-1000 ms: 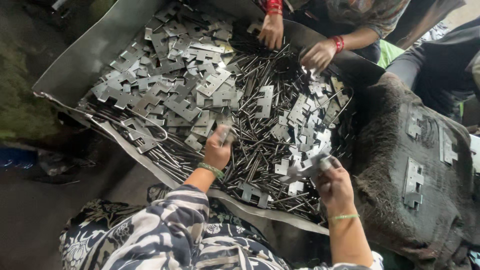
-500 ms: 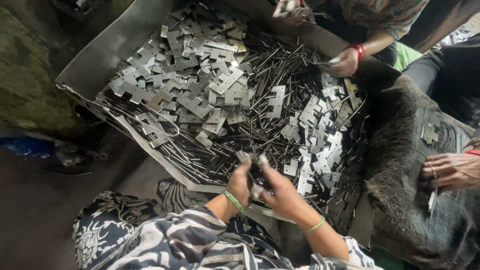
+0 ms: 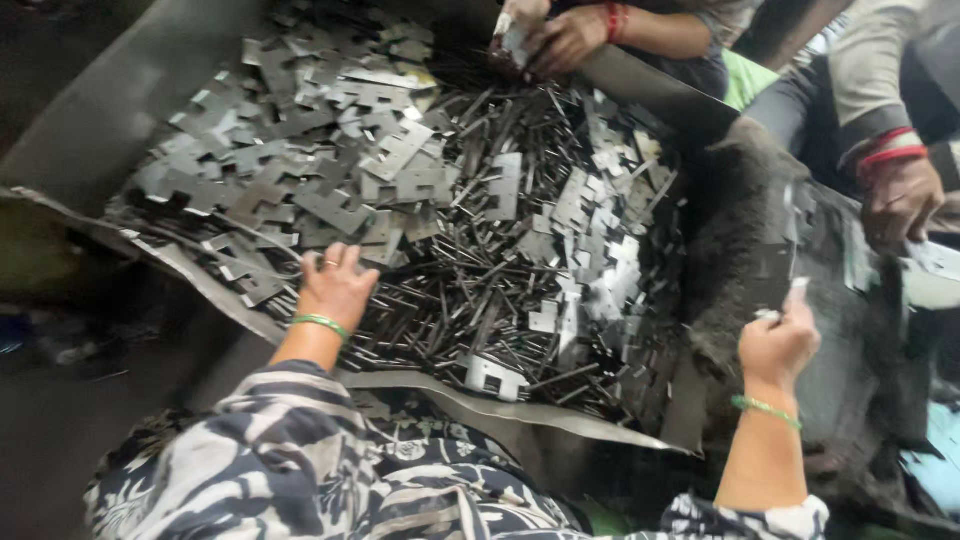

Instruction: The person sorts metal parts from a large bin, picking up individual pieces and placing them onto a nearby surface. The task involves repetitive handling of small metallic components in a workshop setting.

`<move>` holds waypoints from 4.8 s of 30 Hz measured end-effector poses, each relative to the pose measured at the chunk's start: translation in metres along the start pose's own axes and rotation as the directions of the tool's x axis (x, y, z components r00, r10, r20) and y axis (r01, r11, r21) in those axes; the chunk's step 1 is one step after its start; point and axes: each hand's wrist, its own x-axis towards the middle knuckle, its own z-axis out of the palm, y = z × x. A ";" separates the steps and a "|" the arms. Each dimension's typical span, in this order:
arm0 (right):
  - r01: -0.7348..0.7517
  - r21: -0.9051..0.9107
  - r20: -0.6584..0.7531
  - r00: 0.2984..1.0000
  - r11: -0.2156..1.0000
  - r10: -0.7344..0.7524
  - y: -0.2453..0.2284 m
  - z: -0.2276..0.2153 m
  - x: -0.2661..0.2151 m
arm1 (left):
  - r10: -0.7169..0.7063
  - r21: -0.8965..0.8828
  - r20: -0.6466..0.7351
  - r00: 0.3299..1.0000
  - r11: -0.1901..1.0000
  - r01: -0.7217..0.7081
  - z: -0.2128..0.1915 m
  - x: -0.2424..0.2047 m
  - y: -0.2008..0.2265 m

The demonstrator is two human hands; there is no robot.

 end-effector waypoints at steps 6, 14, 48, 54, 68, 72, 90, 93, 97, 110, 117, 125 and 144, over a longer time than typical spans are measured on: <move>-0.016 -0.366 0.201 0.975 0.931 0.096 0.056 0.006 -0.011 | 0.143 0.022 0.206 0.968 0.988 -0.150 -0.007 0.011 -0.009; 0.229 0.624 0.347 0.775 0.747 -0.528 -0.166 -0.006 -0.046 | 0.259 -0.580 0.056 0.964 0.795 -0.180 -0.041 0.012 0.041; -0.528 0.788 0.613 0.718 0.316 -0.330 -0.114 -0.010 -0.050 | -0.094 -0.246 0.161 0.982 0.960 0.132 -0.048 -0.030 0.100; -0.786 0.617 0.768 0.612 0.039 0.186 -0.098 0.018 -0.063 | -0.229 -0.677 -0.183 0.956 0.734 0.046 -0.082 -0.033 0.054; -0.454 0.818 0.575 0.671 0.355 -0.467 -0.257 -0.007 -0.103 | 0.069 0.089 0.485 0.872 -0.996 0.029 -0.055 -0.031 0.150; 0.072 0.902 0.267 0.682 0.427 -0.681 -0.276 -0.009 -0.098 | 0.138 -0.106 0.471 0.871 -0.972 0.211 -0.040 -0.027 0.171; -0.189 -0.324 0.250 0.928 0.927 0.277 0.079 0.012 -0.031 | -0.485 -0.267 0.256 0.836 0.796 0.543 0.014 0.062 0.039; 0.034 -0.350 0.140 0.990 0.936 0.016 0.053 0.013 -0.032 | -0.460 -0.327 0.191 0.867 0.803 0.498 0.010 0.062 0.043; 0.192 0.126 0.144 0.967 0.973 -0.210 -0.043 0.044 -0.021 | -0.339 -0.368 0.155 0.928 0.852 0.373 -0.005 0.049 0.065; -0.181 -0.049 0.821 0.553 0.982 0.143 -0.117 0.128 -0.036 | -0.177 -0.430 0.311 0.934 -0.902 -0.027 -0.077 0.001 0.064; -0.202 0.277 0.777 0.623 0.939 -0.095 -0.127 0.086 -0.038 | 0.253 -0.363 -0.242 0.937 0.872 -0.329 -0.033 0.039 0.110; -0.646 0.760 0.649 0.761 0.071 -0.026 -0.112 0.018 -0.045 | 0.168 -0.582 -0.390 0.906 0.717 -0.383 -0.015 0.037 0.127; -0.117 0.834 0.466 0.671 0.539 -0.576 -0.291 -0.028 -0.091 | 0.145 -0.001 0.504 0.852 -0.986 0.168 -0.024 -0.044 0.181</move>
